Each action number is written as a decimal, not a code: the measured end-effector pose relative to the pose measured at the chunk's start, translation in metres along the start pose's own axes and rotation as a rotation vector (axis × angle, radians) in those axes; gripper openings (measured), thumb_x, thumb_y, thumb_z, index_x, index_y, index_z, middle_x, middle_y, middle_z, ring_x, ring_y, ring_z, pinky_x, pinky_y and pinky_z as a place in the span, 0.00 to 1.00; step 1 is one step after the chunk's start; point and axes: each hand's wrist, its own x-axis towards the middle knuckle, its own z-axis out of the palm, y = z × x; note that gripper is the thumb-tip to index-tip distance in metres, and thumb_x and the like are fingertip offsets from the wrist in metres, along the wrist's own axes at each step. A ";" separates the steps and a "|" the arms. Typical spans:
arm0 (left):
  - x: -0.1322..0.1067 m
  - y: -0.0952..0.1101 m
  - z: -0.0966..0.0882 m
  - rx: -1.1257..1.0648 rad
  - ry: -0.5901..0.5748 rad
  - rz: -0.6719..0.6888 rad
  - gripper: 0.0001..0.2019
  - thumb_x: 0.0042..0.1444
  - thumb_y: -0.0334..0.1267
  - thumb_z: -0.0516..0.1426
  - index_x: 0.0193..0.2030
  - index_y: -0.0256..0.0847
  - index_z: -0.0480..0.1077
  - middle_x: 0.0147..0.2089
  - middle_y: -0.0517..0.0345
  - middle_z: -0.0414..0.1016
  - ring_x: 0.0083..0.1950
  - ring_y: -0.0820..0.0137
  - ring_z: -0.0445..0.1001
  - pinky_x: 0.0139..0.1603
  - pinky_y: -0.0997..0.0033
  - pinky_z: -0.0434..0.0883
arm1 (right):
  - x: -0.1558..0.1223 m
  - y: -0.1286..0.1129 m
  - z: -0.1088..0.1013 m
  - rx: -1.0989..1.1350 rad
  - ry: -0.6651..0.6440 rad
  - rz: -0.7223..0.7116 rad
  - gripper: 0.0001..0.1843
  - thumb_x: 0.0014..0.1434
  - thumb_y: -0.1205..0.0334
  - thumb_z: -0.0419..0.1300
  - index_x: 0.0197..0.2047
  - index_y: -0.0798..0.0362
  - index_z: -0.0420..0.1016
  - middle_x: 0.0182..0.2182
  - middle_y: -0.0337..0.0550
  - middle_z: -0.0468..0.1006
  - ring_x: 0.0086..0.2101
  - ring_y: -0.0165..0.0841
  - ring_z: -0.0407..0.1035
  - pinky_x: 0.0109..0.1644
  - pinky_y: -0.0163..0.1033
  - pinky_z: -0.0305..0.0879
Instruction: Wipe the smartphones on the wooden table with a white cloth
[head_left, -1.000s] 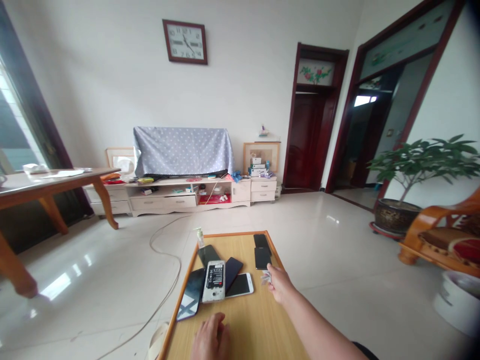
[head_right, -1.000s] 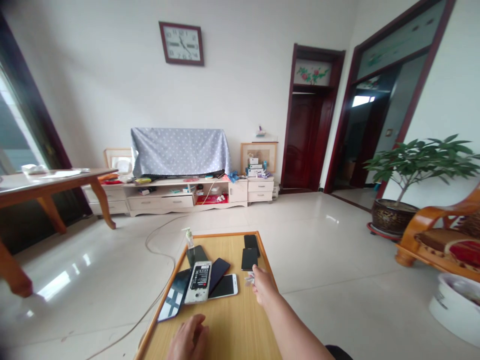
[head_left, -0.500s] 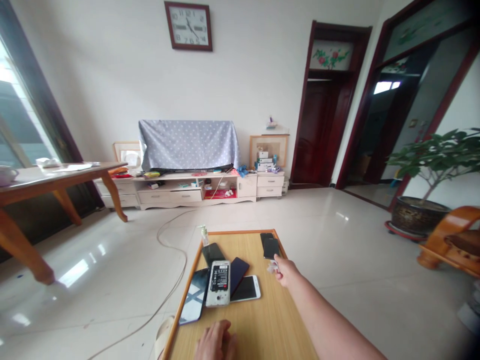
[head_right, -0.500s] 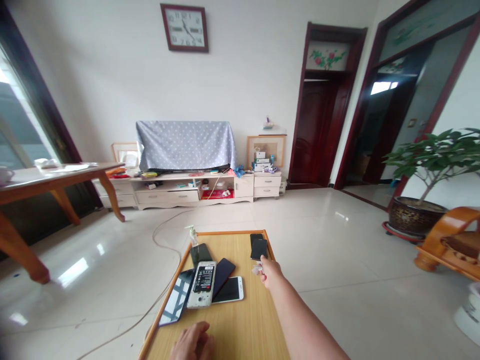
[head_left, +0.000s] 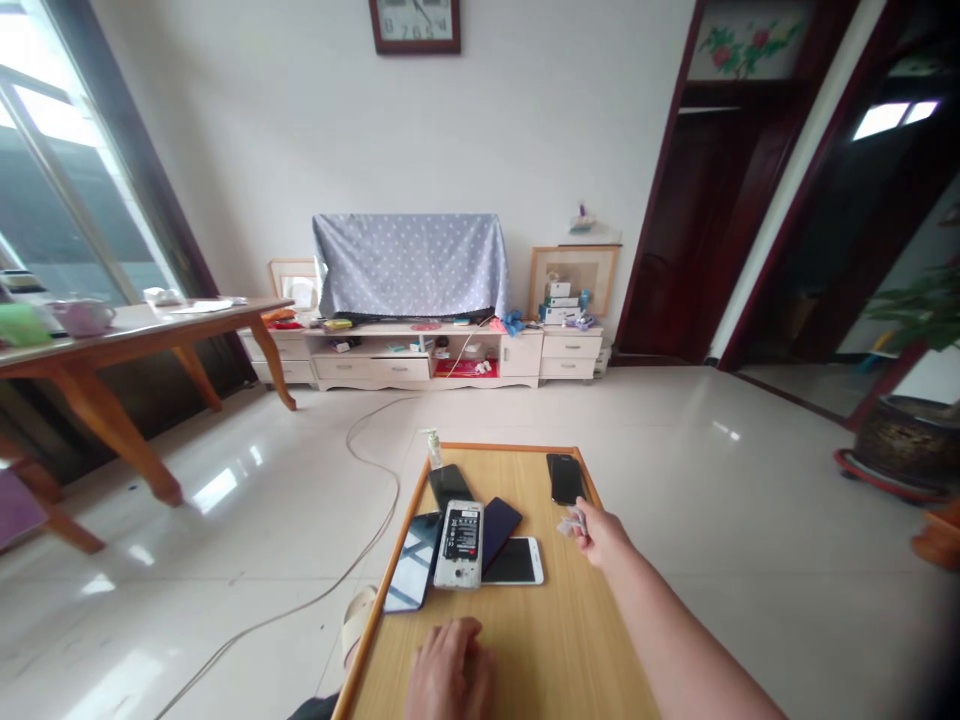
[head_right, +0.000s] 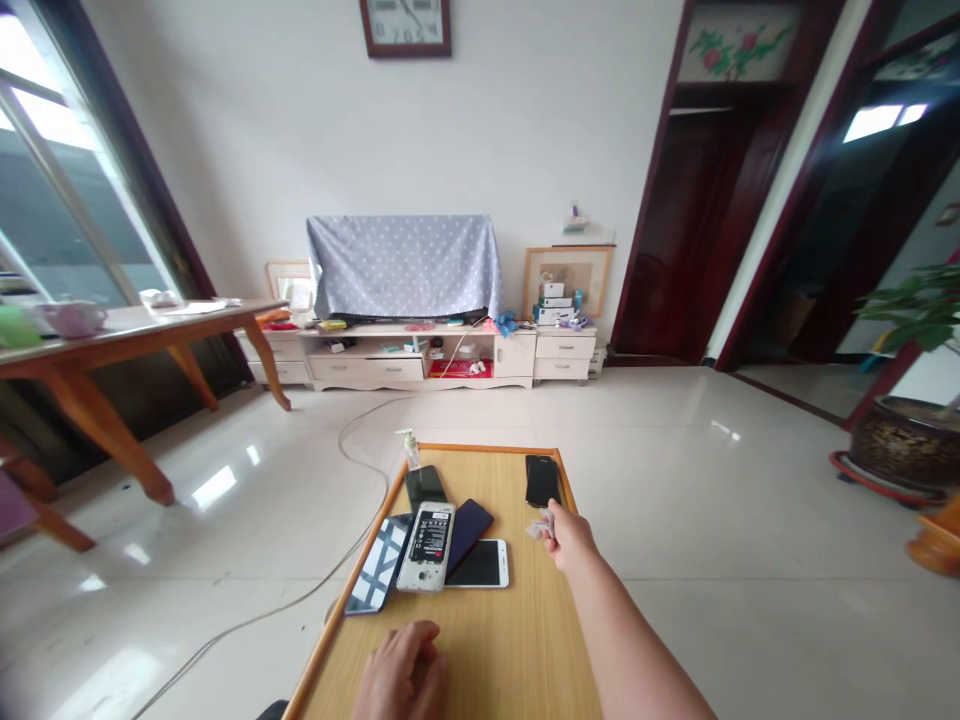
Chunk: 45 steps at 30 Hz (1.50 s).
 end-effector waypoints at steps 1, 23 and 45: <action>0.000 0.001 -0.002 0.007 -0.016 0.005 0.08 0.62 0.44 0.56 0.45 0.46 0.71 0.37 0.55 0.77 0.39 0.64 0.76 0.40 0.66 0.68 | -0.002 0.003 -0.001 -0.006 0.006 -0.014 0.15 0.60 0.52 0.65 0.35 0.54 0.70 0.20 0.39 0.74 0.15 0.26 0.63 0.17 0.29 0.53; -0.028 0.025 -0.020 -0.161 0.050 -0.136 0.08 0.56 0.37 0.56 0.42 0.45 0.73 0.38 0.53 0.76 0.44 0.61 0.73 0.46 0.62 0.64 | -0.148 0.045 -0.079 -0.916 -0.234 -0.710 0.25 0.60 0.52 0.59 0.60 0.45 0.73 0.56 0.48 0.77 0.53 0.42 0.72 0.53 0.38 0.68; 0.025 0.044 -0.019 -1.332 0.228 -0.985 0.11 0.62 0.43 0.59 0.41 0.37 0.65 0.33 0.53 0.73 0.31 0.72 0.77 0.32 0.74 0.75 | -0.163 0.072 -0.068 -1.054 -0.458 -0.747 0.15 0.62 0.49 0.53 0.39 0.46 0.77 0.35 0.44 0.79 0.35 0.39 0.74 0.40 0.41 0.67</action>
